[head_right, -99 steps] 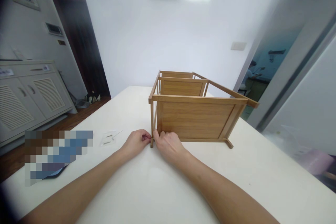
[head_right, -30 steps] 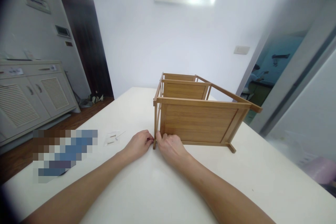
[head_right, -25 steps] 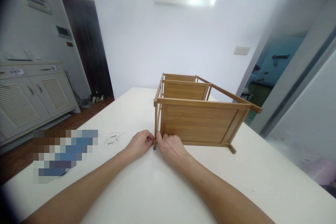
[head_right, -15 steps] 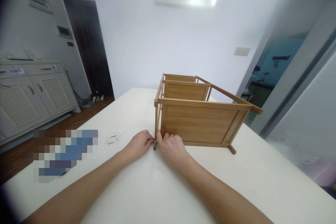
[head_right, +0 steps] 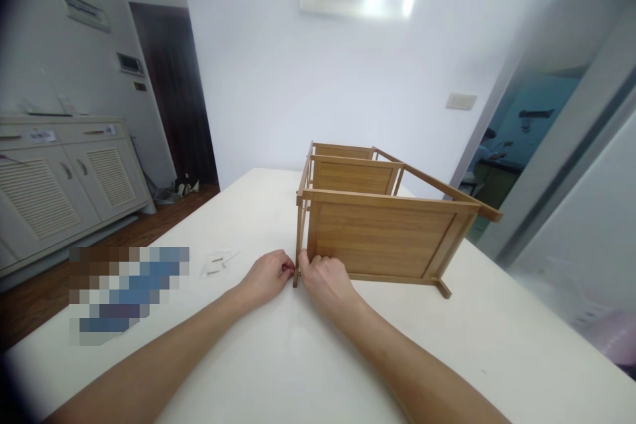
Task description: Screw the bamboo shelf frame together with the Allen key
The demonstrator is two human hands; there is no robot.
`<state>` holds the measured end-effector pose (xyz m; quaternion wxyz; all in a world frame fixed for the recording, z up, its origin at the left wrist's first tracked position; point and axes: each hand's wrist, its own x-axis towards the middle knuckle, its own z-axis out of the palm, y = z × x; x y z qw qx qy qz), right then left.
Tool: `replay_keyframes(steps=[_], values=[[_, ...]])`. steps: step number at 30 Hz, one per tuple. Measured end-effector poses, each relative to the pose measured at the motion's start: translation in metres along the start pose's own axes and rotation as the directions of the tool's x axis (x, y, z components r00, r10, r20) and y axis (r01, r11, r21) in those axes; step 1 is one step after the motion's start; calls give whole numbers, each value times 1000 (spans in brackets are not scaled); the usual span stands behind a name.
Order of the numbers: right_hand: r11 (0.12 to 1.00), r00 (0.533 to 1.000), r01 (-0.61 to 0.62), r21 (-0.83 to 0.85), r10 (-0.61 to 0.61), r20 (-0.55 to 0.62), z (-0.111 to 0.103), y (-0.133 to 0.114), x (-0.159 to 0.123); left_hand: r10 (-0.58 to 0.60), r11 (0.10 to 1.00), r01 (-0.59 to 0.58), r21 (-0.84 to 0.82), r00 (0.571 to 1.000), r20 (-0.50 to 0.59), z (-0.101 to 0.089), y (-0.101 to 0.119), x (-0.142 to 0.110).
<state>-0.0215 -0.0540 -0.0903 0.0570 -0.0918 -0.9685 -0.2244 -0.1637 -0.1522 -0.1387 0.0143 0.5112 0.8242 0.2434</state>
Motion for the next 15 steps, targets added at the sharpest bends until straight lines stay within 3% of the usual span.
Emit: replay_keyframes(steps=[15], values=[[999,1000,7,43,-8,23,-5,1,-1,59,997,-61,38,997,50,-13,7,-6]])
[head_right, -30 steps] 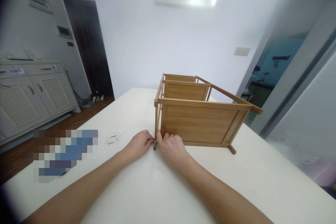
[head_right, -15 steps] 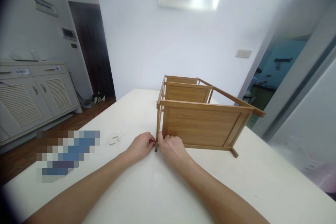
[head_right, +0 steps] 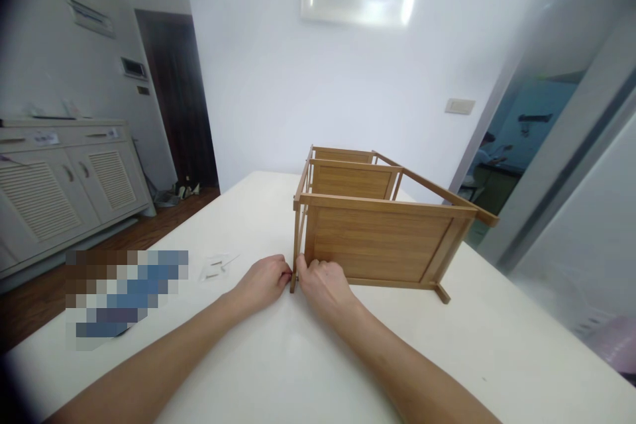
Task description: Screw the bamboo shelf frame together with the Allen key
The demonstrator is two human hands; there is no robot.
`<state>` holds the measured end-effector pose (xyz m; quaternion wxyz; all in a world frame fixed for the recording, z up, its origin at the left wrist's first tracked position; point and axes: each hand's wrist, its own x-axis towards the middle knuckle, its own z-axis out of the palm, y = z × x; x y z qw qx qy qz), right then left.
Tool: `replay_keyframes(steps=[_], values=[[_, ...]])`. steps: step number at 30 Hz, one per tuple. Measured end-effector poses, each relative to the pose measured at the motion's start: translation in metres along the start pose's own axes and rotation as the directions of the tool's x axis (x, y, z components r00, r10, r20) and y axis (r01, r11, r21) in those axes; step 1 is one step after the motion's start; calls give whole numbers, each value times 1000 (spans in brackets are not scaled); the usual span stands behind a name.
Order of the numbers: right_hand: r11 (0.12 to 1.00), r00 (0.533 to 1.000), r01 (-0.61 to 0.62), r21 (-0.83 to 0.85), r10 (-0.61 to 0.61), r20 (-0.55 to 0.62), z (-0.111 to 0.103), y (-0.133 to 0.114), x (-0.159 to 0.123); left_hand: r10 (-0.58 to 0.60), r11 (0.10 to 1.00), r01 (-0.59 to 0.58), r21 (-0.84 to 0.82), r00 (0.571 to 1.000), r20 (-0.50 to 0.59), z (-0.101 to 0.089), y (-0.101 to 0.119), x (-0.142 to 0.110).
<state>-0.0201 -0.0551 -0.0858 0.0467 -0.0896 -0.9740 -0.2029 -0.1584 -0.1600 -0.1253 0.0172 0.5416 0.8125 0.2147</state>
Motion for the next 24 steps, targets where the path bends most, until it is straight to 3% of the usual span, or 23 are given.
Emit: replay_keyframes(steps=[11,24], values=[[1000,1000,1,9,-1,-13,2,0,3,-117,989,113,-97,992,-43,8,-4,8],[1000,1000,-7,20,7,4,4,-1,4,-90,995,89,-32,996,-19,4,0,4]])
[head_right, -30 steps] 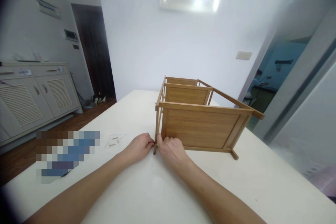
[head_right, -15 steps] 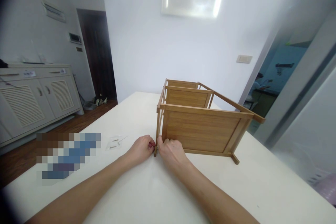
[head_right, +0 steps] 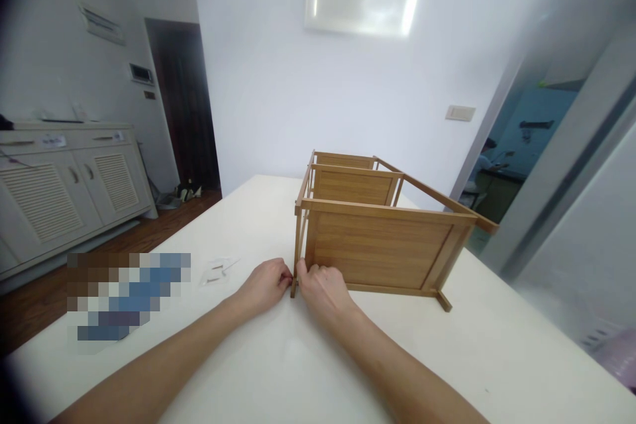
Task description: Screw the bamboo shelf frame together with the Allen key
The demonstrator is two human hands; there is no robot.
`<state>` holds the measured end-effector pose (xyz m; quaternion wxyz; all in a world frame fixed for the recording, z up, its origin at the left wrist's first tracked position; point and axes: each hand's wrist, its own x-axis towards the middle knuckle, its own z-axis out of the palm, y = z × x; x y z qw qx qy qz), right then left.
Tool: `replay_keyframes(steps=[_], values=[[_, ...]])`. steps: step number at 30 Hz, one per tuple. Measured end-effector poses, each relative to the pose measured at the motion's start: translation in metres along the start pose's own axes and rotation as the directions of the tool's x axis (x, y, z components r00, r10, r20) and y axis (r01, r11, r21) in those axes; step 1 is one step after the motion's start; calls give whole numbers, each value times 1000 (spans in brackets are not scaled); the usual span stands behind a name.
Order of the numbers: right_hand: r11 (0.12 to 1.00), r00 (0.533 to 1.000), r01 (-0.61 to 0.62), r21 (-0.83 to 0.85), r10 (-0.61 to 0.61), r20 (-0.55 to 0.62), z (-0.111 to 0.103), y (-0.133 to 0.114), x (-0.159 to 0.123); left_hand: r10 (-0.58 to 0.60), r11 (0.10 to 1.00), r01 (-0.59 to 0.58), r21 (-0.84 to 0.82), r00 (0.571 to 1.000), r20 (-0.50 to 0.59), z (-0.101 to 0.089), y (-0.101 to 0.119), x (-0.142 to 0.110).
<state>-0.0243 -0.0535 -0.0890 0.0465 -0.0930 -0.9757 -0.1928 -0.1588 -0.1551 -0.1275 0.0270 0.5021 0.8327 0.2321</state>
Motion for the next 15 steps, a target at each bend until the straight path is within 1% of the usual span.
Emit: replay_keyframes(steps=[7,15], values=[[1000,1000,2,5,-2,0,-3,-1,-2,-70,997,70,-13,997,-16,2,1,1],[1000,1000,-7,3,7,1,-5,0,-1,-94,993,92,-67,995,-25,4,1,5]])
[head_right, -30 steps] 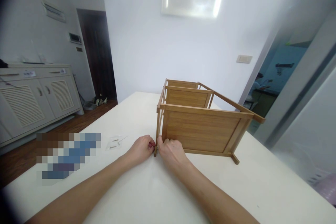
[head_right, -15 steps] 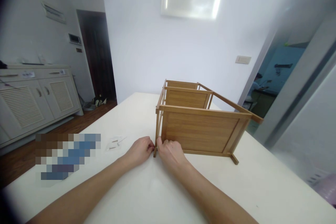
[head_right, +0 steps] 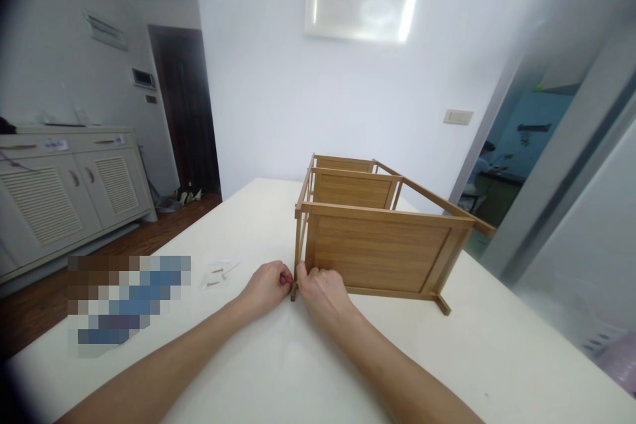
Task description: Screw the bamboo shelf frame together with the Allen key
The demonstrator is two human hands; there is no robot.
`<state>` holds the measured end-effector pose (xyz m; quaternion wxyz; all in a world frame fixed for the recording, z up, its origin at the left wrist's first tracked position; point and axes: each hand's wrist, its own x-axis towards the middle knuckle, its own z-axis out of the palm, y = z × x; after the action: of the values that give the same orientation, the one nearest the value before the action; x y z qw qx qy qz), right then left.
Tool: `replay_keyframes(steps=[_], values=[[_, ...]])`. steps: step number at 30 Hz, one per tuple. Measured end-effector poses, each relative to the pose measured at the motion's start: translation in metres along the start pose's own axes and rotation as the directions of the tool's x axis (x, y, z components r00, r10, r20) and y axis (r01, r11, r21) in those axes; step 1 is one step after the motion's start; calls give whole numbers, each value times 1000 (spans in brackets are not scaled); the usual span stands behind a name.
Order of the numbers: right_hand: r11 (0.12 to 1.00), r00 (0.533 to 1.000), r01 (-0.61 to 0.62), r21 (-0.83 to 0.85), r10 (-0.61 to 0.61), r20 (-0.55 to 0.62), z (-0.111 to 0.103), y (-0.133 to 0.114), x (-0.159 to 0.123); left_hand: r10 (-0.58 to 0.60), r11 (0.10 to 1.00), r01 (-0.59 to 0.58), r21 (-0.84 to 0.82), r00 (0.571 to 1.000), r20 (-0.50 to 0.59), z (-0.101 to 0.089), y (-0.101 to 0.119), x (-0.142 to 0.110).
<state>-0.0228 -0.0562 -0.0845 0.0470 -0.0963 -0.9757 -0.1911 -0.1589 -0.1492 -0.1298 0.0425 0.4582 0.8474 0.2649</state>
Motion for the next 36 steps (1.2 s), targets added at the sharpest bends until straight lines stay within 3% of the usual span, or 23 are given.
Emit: replay_keyframes(steps=[12,26,36], values=[[1000,1000,-4,18,4,12,-2,1,0,121,991,-123,56,992,43,-5,-3,-6],[1000,1000,8,24,-8,7,-3,1,0,32,998,-30,-53,999,36,1,-6,3],[1000,1000,8,21,-8,-1,-1,1,1,113,990,-118,75,991,65,-10,3,-9]])
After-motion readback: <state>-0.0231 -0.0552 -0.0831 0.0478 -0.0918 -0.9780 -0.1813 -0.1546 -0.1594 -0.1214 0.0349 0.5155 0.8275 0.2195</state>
